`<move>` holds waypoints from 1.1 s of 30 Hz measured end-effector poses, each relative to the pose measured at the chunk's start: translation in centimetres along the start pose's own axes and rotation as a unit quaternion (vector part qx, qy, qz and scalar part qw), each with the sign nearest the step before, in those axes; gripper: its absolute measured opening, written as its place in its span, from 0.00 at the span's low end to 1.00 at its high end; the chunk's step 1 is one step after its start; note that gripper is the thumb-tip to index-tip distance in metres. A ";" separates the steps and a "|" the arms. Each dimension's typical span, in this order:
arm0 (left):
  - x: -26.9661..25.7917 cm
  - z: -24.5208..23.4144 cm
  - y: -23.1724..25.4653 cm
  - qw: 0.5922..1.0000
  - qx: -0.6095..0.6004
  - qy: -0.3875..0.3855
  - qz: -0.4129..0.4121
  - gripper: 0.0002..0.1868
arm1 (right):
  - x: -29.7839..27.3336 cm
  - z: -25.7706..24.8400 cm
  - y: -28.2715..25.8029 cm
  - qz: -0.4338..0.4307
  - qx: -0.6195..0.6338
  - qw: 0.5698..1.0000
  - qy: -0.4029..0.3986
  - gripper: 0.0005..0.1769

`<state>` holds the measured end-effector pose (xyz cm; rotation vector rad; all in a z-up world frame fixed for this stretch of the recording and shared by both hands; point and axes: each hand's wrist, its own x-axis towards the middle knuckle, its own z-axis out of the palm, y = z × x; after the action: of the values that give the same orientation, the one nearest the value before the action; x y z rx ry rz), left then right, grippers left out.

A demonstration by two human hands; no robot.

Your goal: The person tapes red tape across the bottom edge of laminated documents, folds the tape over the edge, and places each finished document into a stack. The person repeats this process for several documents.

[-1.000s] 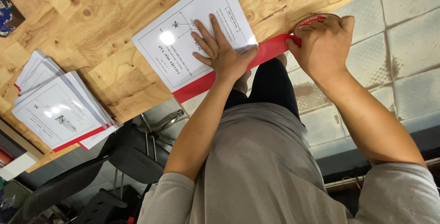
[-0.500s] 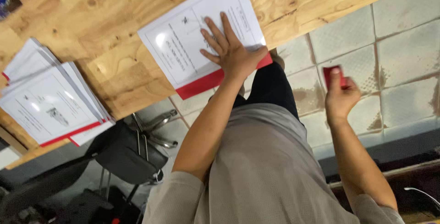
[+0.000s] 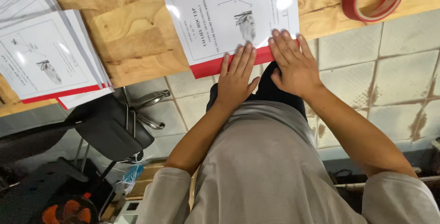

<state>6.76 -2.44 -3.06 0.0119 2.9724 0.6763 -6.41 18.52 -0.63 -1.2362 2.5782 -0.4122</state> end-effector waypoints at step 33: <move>-1.3 -15.1 -5.3 0.971 0.144 0.112 0.153 0.16 | 9.0 -4.7 -12.2 -0.152 -0.031 0.984 0.089 0.35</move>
<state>6.69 -13.80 8.36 0.4519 3.2967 0.2771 -4.74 4.84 7.19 -1.6965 2.5668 -0.5263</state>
